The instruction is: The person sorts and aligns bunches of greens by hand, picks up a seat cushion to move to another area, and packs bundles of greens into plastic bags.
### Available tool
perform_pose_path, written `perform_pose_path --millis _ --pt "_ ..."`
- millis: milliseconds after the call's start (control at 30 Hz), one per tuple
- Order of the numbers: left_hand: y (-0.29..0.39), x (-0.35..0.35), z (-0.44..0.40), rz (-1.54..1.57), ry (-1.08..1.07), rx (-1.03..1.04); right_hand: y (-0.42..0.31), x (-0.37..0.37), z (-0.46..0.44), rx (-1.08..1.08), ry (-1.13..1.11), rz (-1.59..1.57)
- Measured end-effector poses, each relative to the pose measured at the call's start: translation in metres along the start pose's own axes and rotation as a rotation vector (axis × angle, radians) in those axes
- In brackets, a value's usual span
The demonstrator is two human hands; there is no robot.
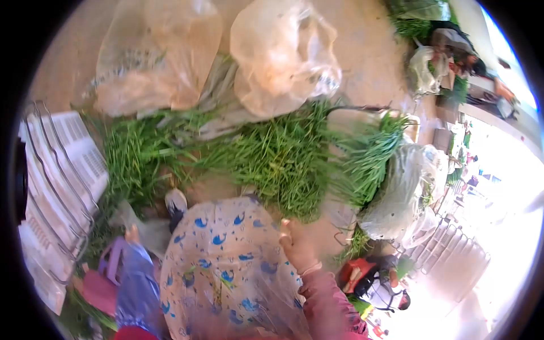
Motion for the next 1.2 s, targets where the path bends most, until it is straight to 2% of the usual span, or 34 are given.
perform_pose_path --millis 133,267,333,467,667,733,800,867,1000,1067,1100,1167,1200 --pt "0.009 0.002 0.075 -0.027 -0.093 0.052 -0.038 -0.024 0.016 -0.098 -0.121 -0.011" --pt "0.050 0.003 0.139 -0.060 -0.175 0.074 -0.039 -0.074 0.028 -0.190 -0.053 -0.124" --pt "0.078 -0.005 0.157 -0.079 -0.191 0.084 -0.040 -0.107 0.041 -0.055 -0.195 -0.100" --pt "0.150 -0.038 0.179 -0.101 -0.161 0.135 -0.051 -0.187 0.051 -0.225 -0.017 -0.035" --pt "0.238 -0.097 0.182 -0.118 -0.104 0.173 -0.074 -0.264 0.062 -0.292 0.147 -0.179" --pt "0.262 -0.120 0.175 -0.119 -0.083 0.189 -0.060 -0.266 0.070 -0.213 0.158 -0.159" --pt "0.279 -0.144 0.166 -0.108 -0.065 0.195 -0.037 -0.268 0.091 -0.039 0.112 -0.356" --pt "0.297 -0.169 0.155 -0.092 -0.042 0.194 0.006 -0.253 0.113 0.124 0.193 -0.356" --pt "0.361 -0.207 0.139 -0.087 -0.023 0.304 0.055 -0.208 0.177 0.498 0.196 -0.596" --pt "0.416 -0.206 0.149 -0.206 -0.021 0.441 0.113 -0.149 0.186 0.636 0.128 -0.395" --pt "0.433 -0.204 0.153 -0.206 -0.015 0.443 0.115 -0.134 0.199 0.641 0.088 -0.387" --pt "0.456 -0.212 0.154 -0.176 0.132 0.352 0.115 -0.116 0.211 0.644 0.041 -0.393" --pt "0.469 -0.209 0.153 -0.249 0.142 0.388 0.116 -0.108 0.211 0.624 0.022 -0.428"
Point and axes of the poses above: each hand's wrist, its own z-axis away from the middle knuckle, its own x-axis out of the palm, y = z × x, the point moved 8 cm from there along -z, towards the middle knuckle, and after that the axes turned 11 degrees about -y, right-handed, at the moved point
